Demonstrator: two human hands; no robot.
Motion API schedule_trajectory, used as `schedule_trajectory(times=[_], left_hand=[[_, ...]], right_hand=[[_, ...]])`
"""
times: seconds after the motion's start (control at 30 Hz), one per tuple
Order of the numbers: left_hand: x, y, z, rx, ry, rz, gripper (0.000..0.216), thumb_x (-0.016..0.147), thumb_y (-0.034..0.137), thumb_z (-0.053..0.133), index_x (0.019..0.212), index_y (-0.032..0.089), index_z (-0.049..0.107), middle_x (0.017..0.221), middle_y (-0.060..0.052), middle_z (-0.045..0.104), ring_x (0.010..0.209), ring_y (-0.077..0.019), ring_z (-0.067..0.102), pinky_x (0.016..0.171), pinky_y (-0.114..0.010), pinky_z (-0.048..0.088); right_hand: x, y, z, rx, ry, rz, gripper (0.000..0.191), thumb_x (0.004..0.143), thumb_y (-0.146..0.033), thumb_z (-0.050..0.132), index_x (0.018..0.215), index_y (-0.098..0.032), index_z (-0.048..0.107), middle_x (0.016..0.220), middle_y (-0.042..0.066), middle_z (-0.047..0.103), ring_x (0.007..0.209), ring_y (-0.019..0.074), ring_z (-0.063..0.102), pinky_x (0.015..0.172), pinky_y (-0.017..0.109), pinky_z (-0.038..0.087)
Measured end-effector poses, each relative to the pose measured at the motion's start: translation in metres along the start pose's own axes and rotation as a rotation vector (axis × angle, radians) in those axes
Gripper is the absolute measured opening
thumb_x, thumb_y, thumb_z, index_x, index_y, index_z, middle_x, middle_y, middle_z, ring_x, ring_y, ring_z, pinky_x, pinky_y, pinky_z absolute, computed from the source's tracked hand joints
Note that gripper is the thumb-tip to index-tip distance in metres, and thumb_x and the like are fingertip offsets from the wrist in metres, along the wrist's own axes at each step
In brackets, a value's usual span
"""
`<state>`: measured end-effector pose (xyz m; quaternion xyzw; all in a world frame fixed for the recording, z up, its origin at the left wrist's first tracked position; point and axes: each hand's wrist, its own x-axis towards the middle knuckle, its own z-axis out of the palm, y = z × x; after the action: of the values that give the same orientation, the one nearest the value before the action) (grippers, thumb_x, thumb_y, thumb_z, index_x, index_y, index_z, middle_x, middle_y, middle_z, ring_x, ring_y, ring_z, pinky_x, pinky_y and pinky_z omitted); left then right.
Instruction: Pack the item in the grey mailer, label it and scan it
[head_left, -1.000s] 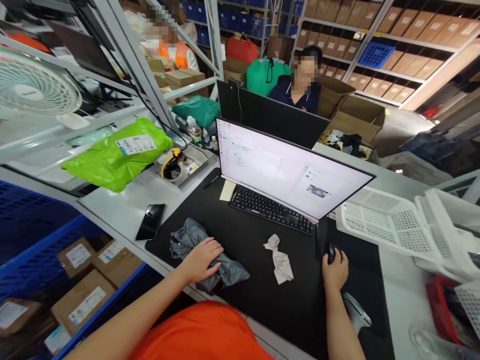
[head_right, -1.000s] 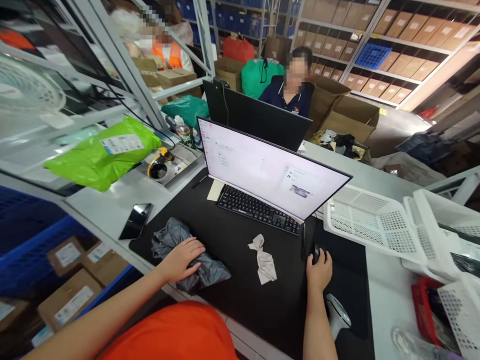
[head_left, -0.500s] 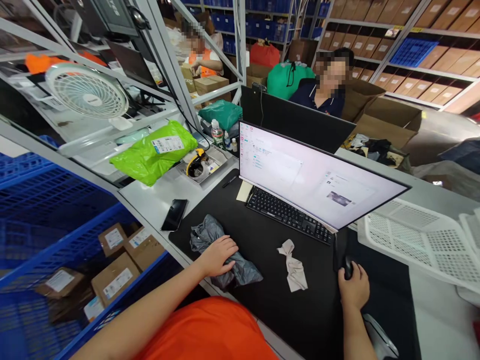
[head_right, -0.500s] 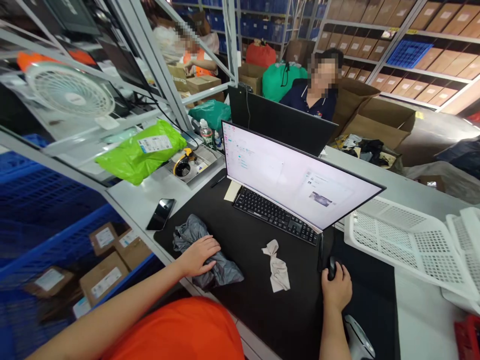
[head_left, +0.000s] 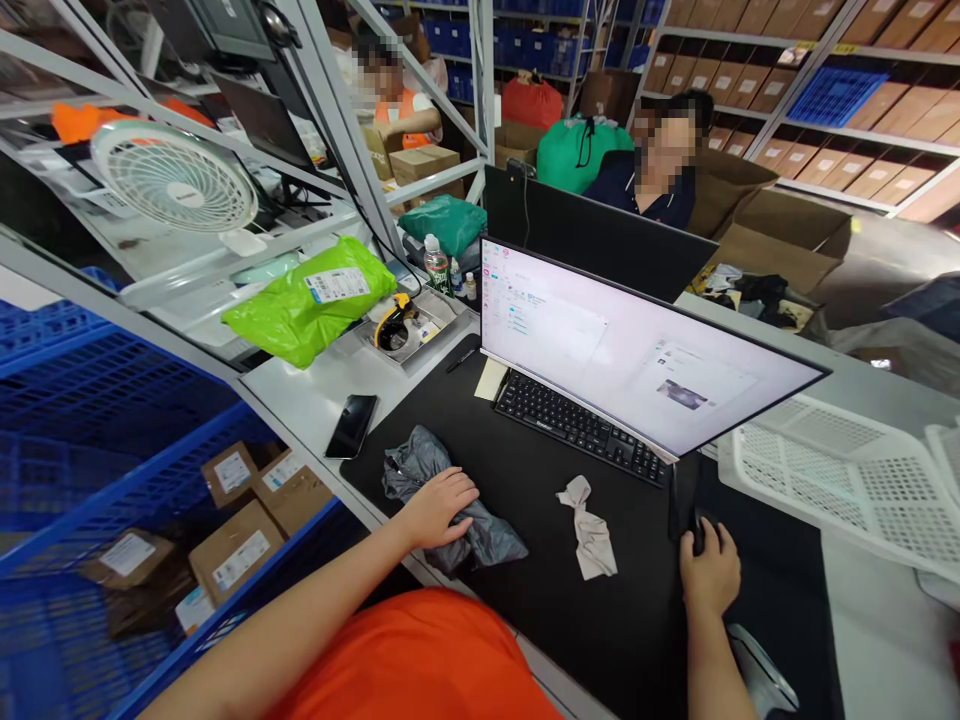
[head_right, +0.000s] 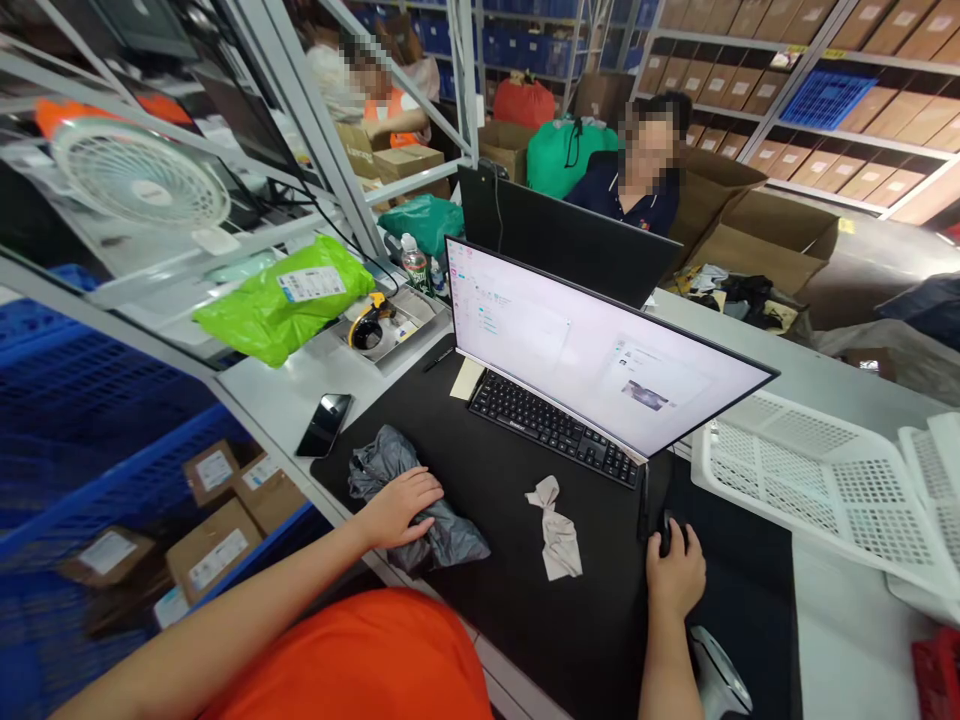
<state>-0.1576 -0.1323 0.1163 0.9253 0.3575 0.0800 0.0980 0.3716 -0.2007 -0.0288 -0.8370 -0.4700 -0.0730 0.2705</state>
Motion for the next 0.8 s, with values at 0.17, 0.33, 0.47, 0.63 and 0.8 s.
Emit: schedule_trajectory(times=[0.17, 0.33, 0.47, 0.63, 0.8], left_hand=[[0.0001, -0.0003, 0.0003, -0.006, -0.002, -0.006, 0.036, 0.090, 0.034, 0.057, 0.122, 0.019, 0.063, 0.122, -0.011, 0.069, 0.117, -0.0272, 0.062, 0.121, -0.050, 0.036], [0.0005, 0.0000, 0.0000, -0.004, -0.008, -0.005, 0.036, 0.089, 0.033, 0.058, 0.122, 0.018, 0.063, 0.122, -0.011, 0.068, 0.117, -0.0274, 0.062, 0.122, -0.050, 0.036], [0.0001, 0.0000, -0.0001, -0.002, -0.016, -0.011, 0.037, 0.088, 0.033, 0.058, 0.123, 0.019, 0.063, 0.122, -0.011, 0.068, 0.117, -0.0276, 0.062, 0.122, -0.050, 0.036], [0.0004, 0.0000, 0.0003, -0.002, -0.017, -0.010, 0.036, 0.088, 0.032, 0.058, 0.122, 0.019, 0.063, 0.122, -0.011, 0.068, 0.117, -0.0275, 0.062, 0.122, -0.050, 0.035], [0.0006, -0.0001, 0.0007, -0.006, -0.009, -0.008, 0.037, 0.089, 0.032, 0.059, 0.122, 0.019, 0.063, 0.122, -0.011, 0.069, 0.118, -0.0271, 0.062, 0.122, -0.049, 0.035]], right_hand=[[-0.0004, 0.0013, 0.0014, -0.020, 0.018, -0.020, 0.053, 0.092, -0.043, 0.049, 0.128, -0.011, 0.071, 0.141, 0.020, 0.059, 0.112, 0.0351, 0.060, 0.090, 0.047, 0.048], [-0.0012, 0.0027, 0.0024, -0.030, 0.020, -0.022, 0.052, 0.092, -0.043, 0.050, 0.128, -0.013, 0.071, 0.141, 0.019, 0.059, 0.110, 0.0347, 0.060, 0.089, 0.046, 0.048], [-0.0018, 0.0042, 0.0031, -0.023, 0.014, -0.024, 0.051, 0.091, -0.041, 0.051, 0.128, -0.013, 0.070, 0.141, 0.020, 0.059, 0.110, 0.0346, 0.060, 0.090, 0.047, 0.048], [-0.0015, 0.0028, 0.0021, -0.027, 0.005, -0.022, 0.050, 0.091, -0.041, 0.050, 0.128, -0.013, 0.071, 0.141, 0.020, 0.058, 0.110, 0.0346, 0.059, 0.090, 0.047, 0.048], [-0.0009, 0.0009, 0.0002, -0.029, 0.003, -0.025, 0.051, 0.091, -0.042, 0.049, 0.126, -0.012, 0.072, 0.141, 0.021, 0.058, 0.112, 0.0354, 0.059, 0.091, 0.047, 0.048]])
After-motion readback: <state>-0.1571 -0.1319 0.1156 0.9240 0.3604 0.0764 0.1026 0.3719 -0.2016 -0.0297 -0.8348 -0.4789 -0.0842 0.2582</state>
